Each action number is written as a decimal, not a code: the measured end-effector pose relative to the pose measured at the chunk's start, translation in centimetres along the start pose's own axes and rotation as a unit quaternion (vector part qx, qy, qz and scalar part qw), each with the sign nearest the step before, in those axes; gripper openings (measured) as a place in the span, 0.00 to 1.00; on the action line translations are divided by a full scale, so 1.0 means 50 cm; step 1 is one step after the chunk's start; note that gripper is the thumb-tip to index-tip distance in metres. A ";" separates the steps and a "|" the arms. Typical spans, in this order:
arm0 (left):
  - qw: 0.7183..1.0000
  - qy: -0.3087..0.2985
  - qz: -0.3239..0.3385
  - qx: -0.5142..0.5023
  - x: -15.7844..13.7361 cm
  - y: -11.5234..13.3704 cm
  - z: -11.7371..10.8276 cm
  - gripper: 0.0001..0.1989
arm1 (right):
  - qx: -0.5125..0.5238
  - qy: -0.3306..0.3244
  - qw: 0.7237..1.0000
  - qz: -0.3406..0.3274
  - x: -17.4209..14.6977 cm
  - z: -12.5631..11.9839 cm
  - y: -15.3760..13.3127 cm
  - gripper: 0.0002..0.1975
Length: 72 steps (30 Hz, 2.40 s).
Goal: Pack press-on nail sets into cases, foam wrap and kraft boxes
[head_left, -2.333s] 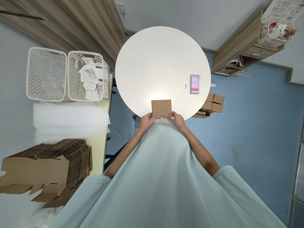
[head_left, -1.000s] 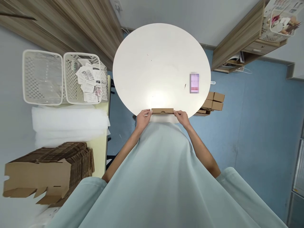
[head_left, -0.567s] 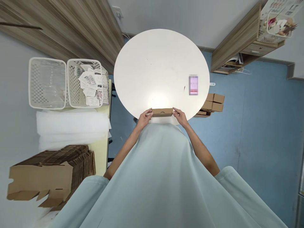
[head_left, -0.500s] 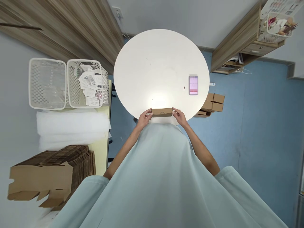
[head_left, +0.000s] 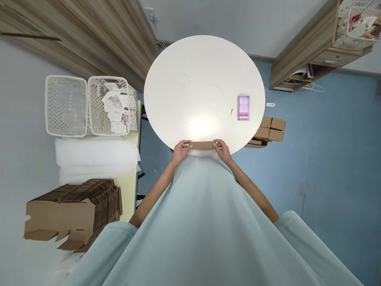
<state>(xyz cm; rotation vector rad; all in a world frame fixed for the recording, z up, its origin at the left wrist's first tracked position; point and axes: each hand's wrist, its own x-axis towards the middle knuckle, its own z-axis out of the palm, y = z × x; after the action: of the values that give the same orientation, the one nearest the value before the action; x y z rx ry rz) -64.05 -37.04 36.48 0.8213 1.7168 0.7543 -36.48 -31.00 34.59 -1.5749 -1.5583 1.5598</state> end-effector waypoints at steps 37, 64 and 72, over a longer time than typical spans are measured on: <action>0.980 0.062 -0.064 -0.179 -0.298 -0.111 0.321 0.27 | 0.173 0.087 0.964 0.182 -0.334 -0.126 0.154 0.22; 0.993 -0.109 -0.043 0.013 -0.007 0.229 1.020 0.21 | 0.263 0.266 0.887 0.270 -0.200 -0.822 0.394 0.22; 0.987 -0.074 0.002 0.146 0.167 0.333 1.218 0.16 | 0.205 0.279 0.896 0.279 -0.016 -1.012 0.474 0.23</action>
<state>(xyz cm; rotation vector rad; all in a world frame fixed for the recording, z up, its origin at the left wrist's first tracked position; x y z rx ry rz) -4.69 -15.03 29.60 1.0543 1.7129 0.4365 17.62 -18.62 28.09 -2.0574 -0.4490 1.3754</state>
